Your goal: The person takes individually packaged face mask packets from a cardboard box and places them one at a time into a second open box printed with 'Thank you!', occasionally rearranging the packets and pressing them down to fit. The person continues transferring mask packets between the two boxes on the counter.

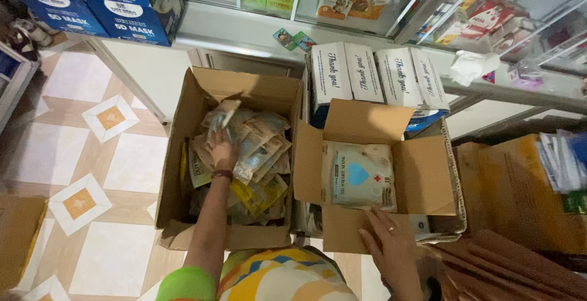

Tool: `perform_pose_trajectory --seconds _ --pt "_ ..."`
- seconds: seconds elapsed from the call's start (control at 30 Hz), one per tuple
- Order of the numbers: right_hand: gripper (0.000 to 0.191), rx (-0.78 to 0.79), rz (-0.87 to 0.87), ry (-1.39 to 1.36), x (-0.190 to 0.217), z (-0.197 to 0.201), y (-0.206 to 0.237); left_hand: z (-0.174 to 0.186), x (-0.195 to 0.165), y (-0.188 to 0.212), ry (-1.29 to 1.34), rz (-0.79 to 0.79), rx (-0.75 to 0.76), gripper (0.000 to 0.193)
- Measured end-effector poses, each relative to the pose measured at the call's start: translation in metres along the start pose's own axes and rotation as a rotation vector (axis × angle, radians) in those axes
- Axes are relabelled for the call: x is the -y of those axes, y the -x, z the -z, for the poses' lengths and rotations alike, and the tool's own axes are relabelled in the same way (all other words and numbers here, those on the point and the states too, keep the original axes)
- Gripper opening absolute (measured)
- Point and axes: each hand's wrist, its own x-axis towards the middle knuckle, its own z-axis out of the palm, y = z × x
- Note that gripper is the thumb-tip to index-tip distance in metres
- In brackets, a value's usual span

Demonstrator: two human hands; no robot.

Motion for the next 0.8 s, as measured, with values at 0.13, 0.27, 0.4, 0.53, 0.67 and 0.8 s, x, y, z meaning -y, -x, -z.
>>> perform_pose_trajectory --seconds 0.13,0.27,0.4,0.53,0.67,0.8 --pt "0.049 0.05 -0.008 -0.032 -0.001 0.008 -0.006 0.012 0.009 0.007 0.381 0.13 -0.082 0.049" --pt "0.053 0.158 0.018 -0.056 -0.008 0.027 -0.015 0.044 -0.008 0.014 0.713 0.015 -0.425 0.05" --pt "0.05 0.073 0.176 -0.131 -0.017 0.051 -0.03 0.108 -0.033 0.031 1.223 0.031 -0.447 0.045" --pt "0.051 0.042 0.36 -0.192 -0.031 0.07 -0.057 0.161 -0.071 0.064 1.429 -0.029 -0.527 0.041" --pt "0.054 0.326 -0.129 -0.134 -0.041 0.081 -0.086 0.184 -0.121 0.096 1.328 -0.083 -0.528 0.037" --pt "0.067 0.184 0.136 -0.541 -0.044 0.093 -0.099 0.181 -0.174 0.124 1.356 -0.085 -0.354 0.032"
